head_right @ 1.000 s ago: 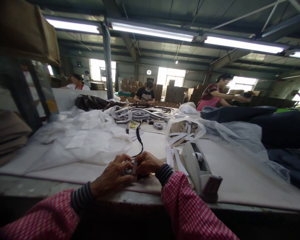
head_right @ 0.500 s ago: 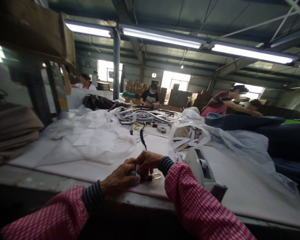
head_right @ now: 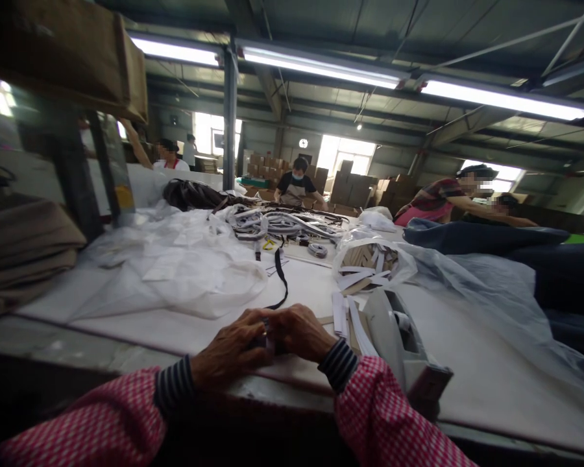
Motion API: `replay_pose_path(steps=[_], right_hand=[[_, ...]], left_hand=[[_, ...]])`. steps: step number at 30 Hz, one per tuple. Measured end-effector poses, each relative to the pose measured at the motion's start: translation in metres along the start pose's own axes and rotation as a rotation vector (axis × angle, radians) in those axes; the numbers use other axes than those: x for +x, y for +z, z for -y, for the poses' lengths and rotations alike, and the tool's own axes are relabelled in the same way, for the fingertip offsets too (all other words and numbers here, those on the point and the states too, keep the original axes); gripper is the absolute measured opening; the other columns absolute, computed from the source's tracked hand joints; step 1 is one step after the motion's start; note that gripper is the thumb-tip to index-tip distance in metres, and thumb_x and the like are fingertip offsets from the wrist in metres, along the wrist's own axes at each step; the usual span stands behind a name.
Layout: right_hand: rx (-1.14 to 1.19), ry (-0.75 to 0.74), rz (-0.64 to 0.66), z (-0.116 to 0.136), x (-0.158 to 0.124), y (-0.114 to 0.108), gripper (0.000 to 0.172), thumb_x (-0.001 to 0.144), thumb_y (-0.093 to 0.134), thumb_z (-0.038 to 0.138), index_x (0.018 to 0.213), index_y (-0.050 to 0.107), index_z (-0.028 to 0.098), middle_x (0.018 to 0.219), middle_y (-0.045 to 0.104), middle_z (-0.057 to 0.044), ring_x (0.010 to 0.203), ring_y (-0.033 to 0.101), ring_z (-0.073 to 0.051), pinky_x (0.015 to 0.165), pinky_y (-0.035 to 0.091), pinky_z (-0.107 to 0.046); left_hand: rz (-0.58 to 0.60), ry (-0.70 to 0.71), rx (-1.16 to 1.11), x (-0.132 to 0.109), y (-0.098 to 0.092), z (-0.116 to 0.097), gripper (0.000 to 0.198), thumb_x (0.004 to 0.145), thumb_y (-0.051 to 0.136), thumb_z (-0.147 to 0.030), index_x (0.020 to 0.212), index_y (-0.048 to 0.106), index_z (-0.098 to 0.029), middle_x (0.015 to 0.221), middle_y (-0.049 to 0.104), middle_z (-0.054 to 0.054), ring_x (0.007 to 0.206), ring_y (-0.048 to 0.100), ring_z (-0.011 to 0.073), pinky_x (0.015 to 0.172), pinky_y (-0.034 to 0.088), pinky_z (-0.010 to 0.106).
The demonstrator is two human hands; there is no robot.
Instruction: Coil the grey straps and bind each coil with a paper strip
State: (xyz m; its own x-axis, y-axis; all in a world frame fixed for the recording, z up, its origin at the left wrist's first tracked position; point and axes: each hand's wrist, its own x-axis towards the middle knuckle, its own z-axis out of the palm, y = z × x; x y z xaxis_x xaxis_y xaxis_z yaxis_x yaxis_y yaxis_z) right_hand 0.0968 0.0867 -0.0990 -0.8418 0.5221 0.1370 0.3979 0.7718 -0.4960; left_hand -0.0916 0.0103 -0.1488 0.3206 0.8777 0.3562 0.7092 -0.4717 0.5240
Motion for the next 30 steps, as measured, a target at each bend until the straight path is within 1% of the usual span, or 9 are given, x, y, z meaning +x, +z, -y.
replay_pose_path(steps=[4,8,11,14,17,21,26,28,30], right_hand=[[-0.218,-0.059,-0.051,0.003,-0.007,0.008,0.014,0.09,0.058,0.006,0.091,0.069,0.016,0.092,0.073,-0.006,0.079,0.067,-0.018,0.07,0.042,-0.025],[-0.4,-0.107,-0.02,0.003,-0.007,0.007,0.011,0.092,0.058,0.008,0.092,0.066,0.015,0.09,0.074,-0.008,0.075,0.067,-0.019,0.062,0.038,-0.027],[-0.489,-0.161,-0.001,0.006,-0.009,0.006,0.012,0.094,0.058,0.008,0.098,0.066,0.015,0.093,0.075,-0.008,0.073,0.067,-0.019,0.06,0.036,-0.028],[-0.552,-0.219,-0.008,0.007,-0.015,0.012,0.015,0.098,0.054,0.009,0.107,0.064,0.015,0.103,0.074,-0.008,0.079,0.067,-0.019,0.062,0.036,-0.029],[-0.595,-0.249,-0.03,0.004,-0.02,0.021,0.014,0.102,0.051,0.012,0.103,0.065,0.014,0.102,0.072,-0.009,0.085,0.066,-0.021,0.066,0.038,-0.03],[-0.6,-0.226,-0.067,0.001,-0.02,0.023,0.013,0.099,0.053,0.011,0.098,0.064,0.017,0.094,0.072,-0.006,0.077,0.065,-0.018,0.062,0.035,-0.03],[-0.591,-0.19,-0.07,0.009,-0.027,0.021,0.011,0.091,0.056,0.01,0.098,0.061,0.018,0.096,0.072,-0.005,0.072,0.066,-0.017,0.056,0.033,-0.029],[-0.6,-0.162,-0.073,0.013,-0.034,0.026,0.013,0.091,0.055,0.01,0.101,0.061,0.016,0.097,0.072,-0.007,0.072,0.066,-0.018,0.056,0.035,-0.03],[-0.625,-0.121,-0.093,0.015,-0.043,0.036,0.023,0.09,0.053,0.008,0.112,0.06,0.012,0.098,0.072,-0.01,0.073,0.068,-0.021,0.056,0.038,-0.031]], left_hand=[[-0.013,0.01,0.024,0.001,0.001,-0.001,0.034,0.093,0.065,-0.028,0.127,0.068,-0.028,0.142,0.058,0.005,0.129,0.05,0.0265,0.111,0.043,0.04],[-0.02,-0.002,0.06,0.003,0.002,-0.002,0.024,0.095,0.064,-0.03,0.117,0.072,-0.027,0.139,0.06,0.005,0.126,0.052,0.0271,0.107,0.047,0.04],[-0.027,0.02,0.065,0.002,0.002,-0.001,0.024,0.095,0.064,-0.029,0.118,0.07,-0.026,0.138,0.06,0.006,0.126,0.052,0.0259,0.108,0.046,0.039],[-0.041,0.053,0.089,0.001,0.002,0.001,0.024,0.095,0.065,-0.031,0.118,0.068,-0.022,0.139,0.059,0.007,0.127,0.052,0.025,0.11,0.045,0.038],[-0.02,0.063,0.118,0.001,0.003,0.001,0.022,0.095,0.066,-0.032,0.112,0.067,-0.018,0.139,0.059,0.01,0.127,0.051,0.0266,0.109,0.047,0.039],[-0.004,0.049,0.148,0.003,0.004,0.0,0.019,0.097,0.062,-0.028,0.111,0.067,-0.017,0.139,0.059,0.011,0.128,0.05,0.029,0.11,0.046,0.043],[0.016,0.026,0.149,0.005,0.001,-0.002,0.014,0.097,0.06,-0.028,0.103,0.07,-0.021,0.136,0.061,0.007,0.126,0.051,0.0273,0.105,0.049,0.04],[0.021,0.013,0.14,0.006,0.0,-0.003,0.015,0.096,0.059,-0.027,0.104,0.071,-0.022,0.137,0.061,0.006,0.128,0.051,0.0274,0.105,0.05,0.04],[0.023,-0.001,0.126,0.006,0.0,-0.004,0.016,0.095,0.059,-0.026,0.106,0.071,-0.023,0.139,0.06,0.006,0.13,0.049,0.0276,0.105,0.049,0.04]])
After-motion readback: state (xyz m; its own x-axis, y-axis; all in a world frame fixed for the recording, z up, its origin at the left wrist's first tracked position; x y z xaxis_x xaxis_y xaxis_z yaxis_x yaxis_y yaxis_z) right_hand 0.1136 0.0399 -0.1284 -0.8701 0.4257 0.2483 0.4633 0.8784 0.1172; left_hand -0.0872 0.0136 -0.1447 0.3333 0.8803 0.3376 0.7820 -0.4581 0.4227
